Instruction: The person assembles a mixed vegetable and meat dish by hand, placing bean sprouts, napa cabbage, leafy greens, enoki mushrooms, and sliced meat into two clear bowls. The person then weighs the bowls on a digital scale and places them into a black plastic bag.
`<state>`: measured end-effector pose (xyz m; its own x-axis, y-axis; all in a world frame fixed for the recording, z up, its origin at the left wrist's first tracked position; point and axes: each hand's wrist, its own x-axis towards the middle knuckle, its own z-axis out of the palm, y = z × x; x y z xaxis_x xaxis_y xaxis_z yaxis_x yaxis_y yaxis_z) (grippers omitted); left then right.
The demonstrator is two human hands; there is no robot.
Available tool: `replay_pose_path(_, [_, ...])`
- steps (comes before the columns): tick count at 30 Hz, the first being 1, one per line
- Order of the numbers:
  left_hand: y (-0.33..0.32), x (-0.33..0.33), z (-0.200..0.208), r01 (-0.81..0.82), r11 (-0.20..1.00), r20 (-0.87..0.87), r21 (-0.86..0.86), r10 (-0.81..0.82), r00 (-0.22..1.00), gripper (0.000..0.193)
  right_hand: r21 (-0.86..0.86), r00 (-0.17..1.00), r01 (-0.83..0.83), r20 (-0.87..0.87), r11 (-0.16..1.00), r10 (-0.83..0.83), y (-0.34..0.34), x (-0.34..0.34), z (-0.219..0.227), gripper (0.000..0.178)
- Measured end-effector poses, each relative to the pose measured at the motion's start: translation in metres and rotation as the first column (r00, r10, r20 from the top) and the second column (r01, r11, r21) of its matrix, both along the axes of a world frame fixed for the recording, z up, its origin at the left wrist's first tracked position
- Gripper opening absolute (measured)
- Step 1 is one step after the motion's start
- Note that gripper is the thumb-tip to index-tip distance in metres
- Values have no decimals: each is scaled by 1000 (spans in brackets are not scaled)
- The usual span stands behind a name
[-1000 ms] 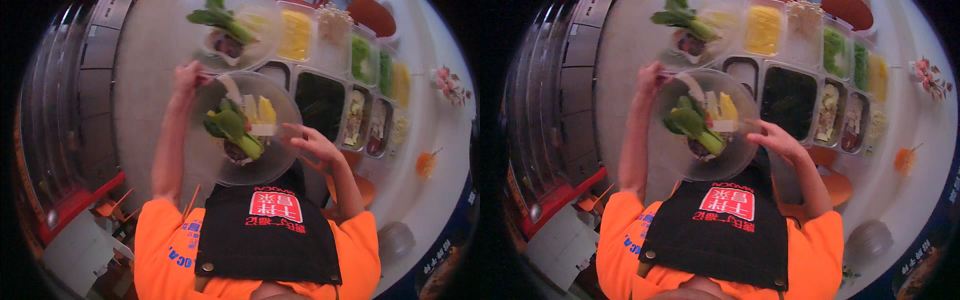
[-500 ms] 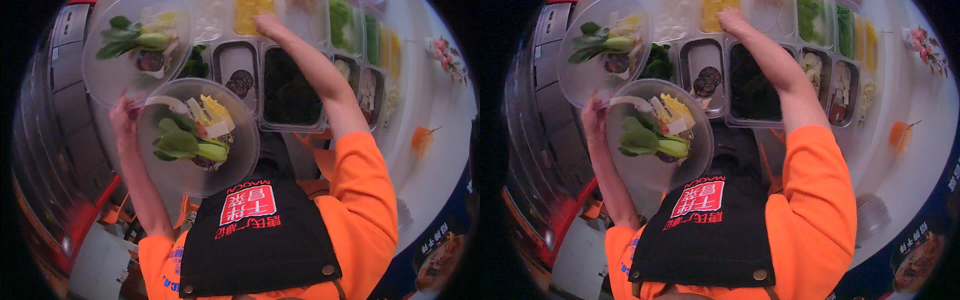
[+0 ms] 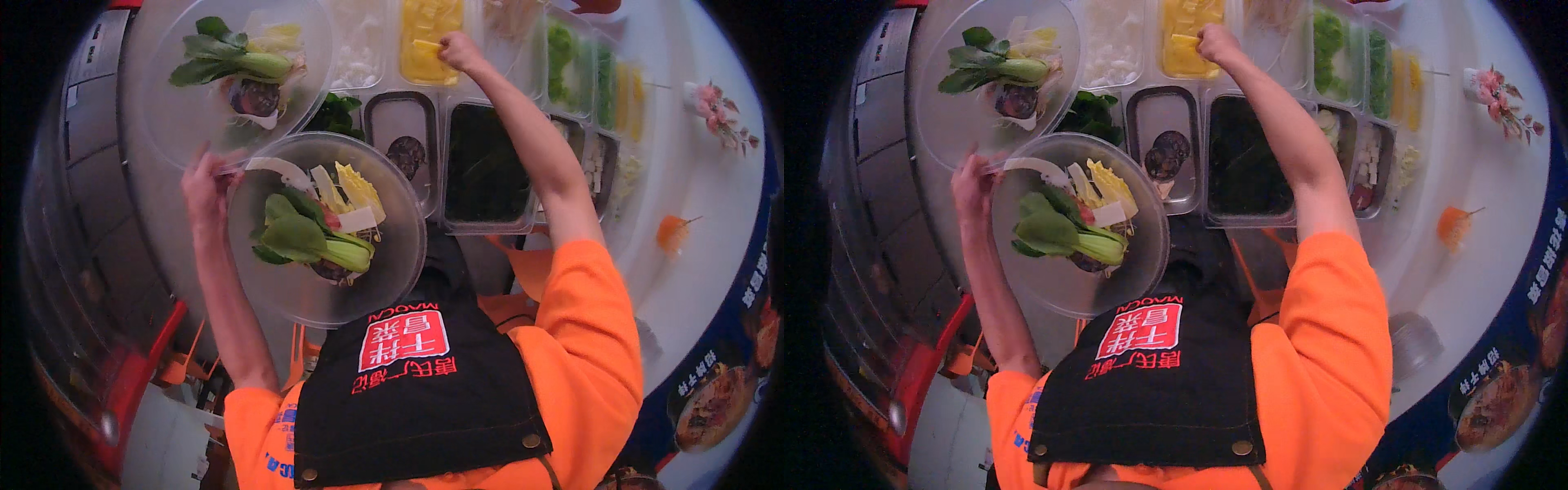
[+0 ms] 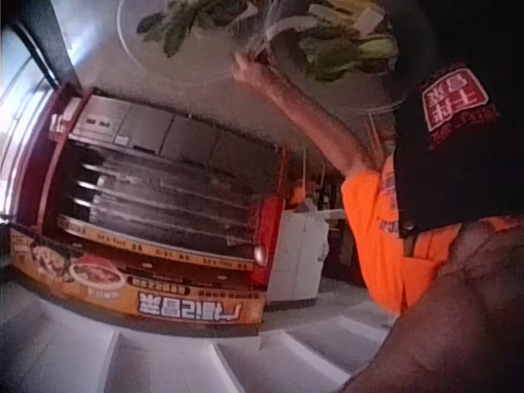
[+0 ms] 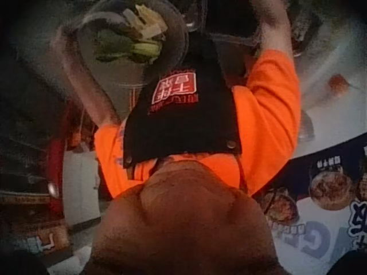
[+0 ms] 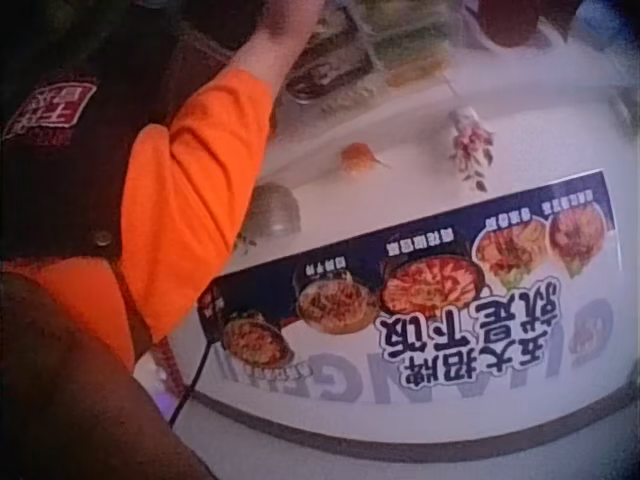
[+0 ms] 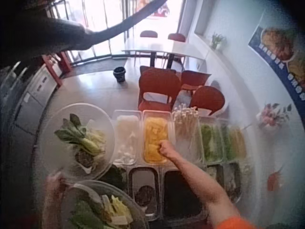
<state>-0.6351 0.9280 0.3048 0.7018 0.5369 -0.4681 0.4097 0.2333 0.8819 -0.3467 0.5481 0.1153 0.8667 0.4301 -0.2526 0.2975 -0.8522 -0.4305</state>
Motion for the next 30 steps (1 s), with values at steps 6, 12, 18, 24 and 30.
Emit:
replay_pose_path(6, [1,12,-1,74,997,-2,-9,-74,997,56,477,677,659,-713,581,-182,-9,-22,29,35])
replay_pose_path(12, [5,22,0,107,994,-55,22,-106,993,58,644,658,731,-753,228,15,2,-45,83,34])
replay_pose_path(18, [2,27,9,44,999,14,-9,-44,999,38,869,896,413,-441,271,47,62,-59,196,32])
replay_pose_path(24, [2,31,29,88,996,56,-11,-88,995,62,854,994,26,-78,520,78,177,-64,244,24])
replay_pose_path(30, [3,28,28,54,998,54,-32,-53,997,63,833,996,84,-52,547,-73,95,-41,177,25])
